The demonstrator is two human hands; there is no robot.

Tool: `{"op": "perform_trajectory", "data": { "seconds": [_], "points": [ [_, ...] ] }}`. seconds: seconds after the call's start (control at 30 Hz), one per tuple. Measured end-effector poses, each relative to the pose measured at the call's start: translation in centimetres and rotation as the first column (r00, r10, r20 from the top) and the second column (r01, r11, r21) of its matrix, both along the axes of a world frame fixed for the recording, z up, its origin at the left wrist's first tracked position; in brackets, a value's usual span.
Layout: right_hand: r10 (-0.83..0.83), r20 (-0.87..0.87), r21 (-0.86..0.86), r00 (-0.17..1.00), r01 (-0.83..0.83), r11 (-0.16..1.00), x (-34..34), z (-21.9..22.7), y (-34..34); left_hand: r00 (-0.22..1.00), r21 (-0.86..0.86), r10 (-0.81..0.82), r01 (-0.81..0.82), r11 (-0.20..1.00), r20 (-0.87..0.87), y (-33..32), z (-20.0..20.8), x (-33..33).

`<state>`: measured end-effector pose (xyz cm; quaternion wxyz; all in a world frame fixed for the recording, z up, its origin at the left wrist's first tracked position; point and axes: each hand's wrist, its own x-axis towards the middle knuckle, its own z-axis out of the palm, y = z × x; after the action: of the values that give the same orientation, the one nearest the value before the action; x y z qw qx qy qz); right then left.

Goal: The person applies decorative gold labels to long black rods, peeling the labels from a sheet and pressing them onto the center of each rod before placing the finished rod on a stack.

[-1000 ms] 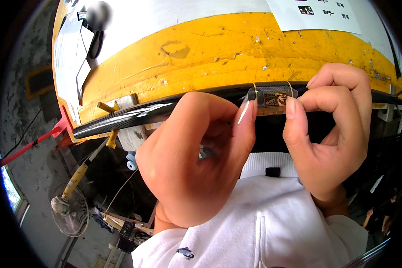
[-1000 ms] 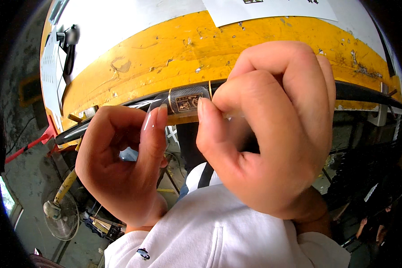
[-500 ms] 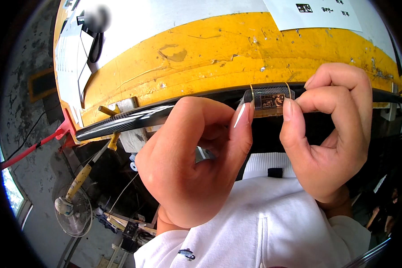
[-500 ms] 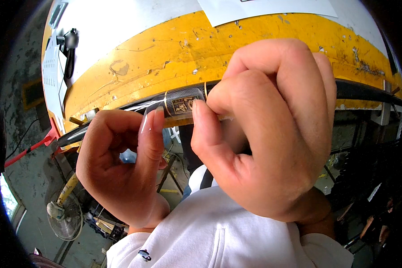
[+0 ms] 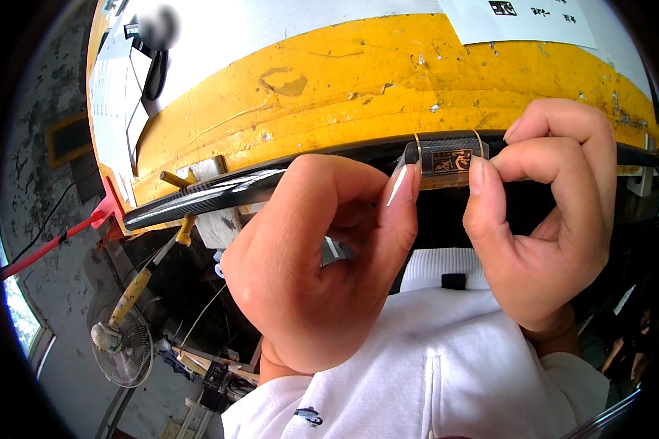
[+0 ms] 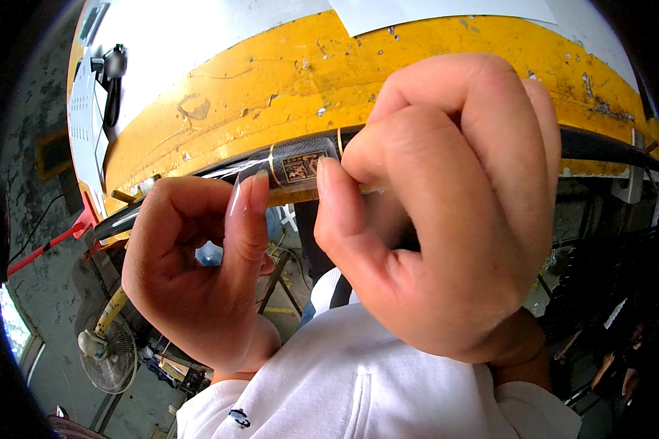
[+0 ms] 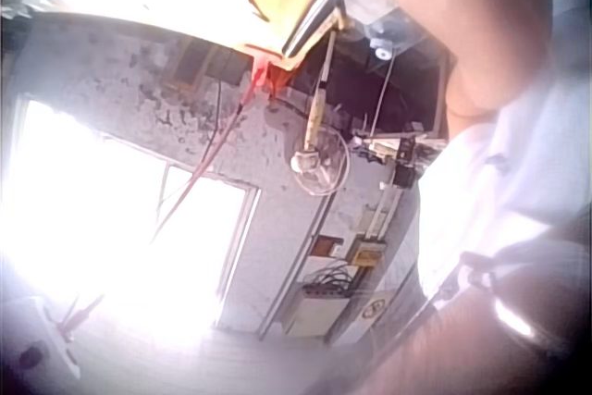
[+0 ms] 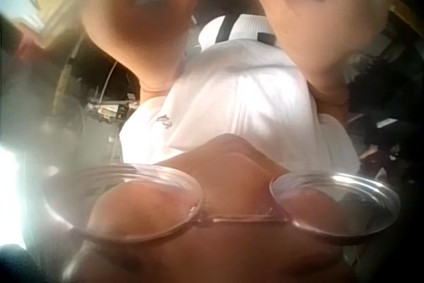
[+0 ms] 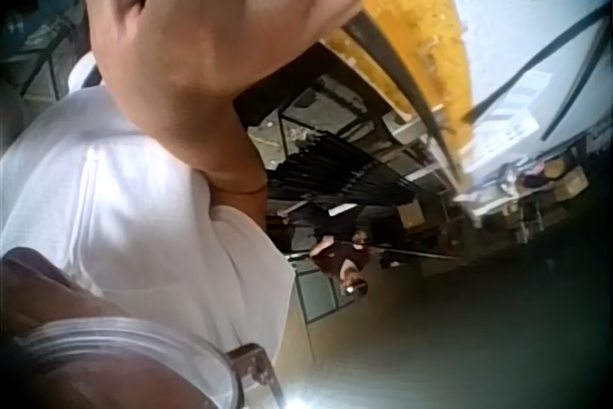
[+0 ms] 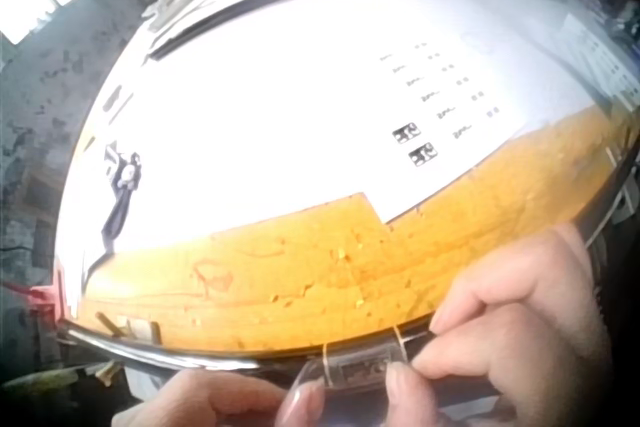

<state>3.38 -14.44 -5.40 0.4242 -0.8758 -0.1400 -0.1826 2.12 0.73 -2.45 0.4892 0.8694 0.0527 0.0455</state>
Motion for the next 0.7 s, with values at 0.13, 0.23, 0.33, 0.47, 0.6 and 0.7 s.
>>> {"op": "perform_trajectory", "data": {
  "seconds": [0.13,0.23,0.33,0.47,0.6,0.7],
  "points": [
    [-0.028,0.003,0.003,1.000,0.028,1.000,-0.1,-0.1,0.1,1.000,0.003,0.002,-0.002,1.000,-0.011,-0.1,0.1,0.1],
    [0.017,-0.023,-0.068,1.000,-0.018,0.998,0.1,0.5,-0.1,1.000,0.002,0.005,-0.005,1.000,-0.008,-0.1,0.0,0.1],
    [0.084,-0.101,-0.190,0.991,-0.102,0.976,0.7,2.0,-0.8,1.000,-0.004,0.012,-0.012,1.000,0.001,0.0,-0.1,0.0],
    [0.009,-0.095,-0.070,0.995,-0.016,0.997,0.5,1.9,-0.7,1.000,0.002,0.017,-0.017,1.000,0.021,0.0,-0.2,0.0],
    [0.170,-0.087,-0.141,0.982,-0.181,0.973,-0.7,2.1,-1.7,0.999,0.023,-0.011,0.010,1.000,0.043,0.1,-0.3,0.0],
    [0.297,-0.194,-0.278,0.935,-0.342,0.897,-2.2,1.7,-0.9,0.999,0.011,-0.023,0.022,1.000,0.036,0.2,-0.1,0.0]
  ]
}}
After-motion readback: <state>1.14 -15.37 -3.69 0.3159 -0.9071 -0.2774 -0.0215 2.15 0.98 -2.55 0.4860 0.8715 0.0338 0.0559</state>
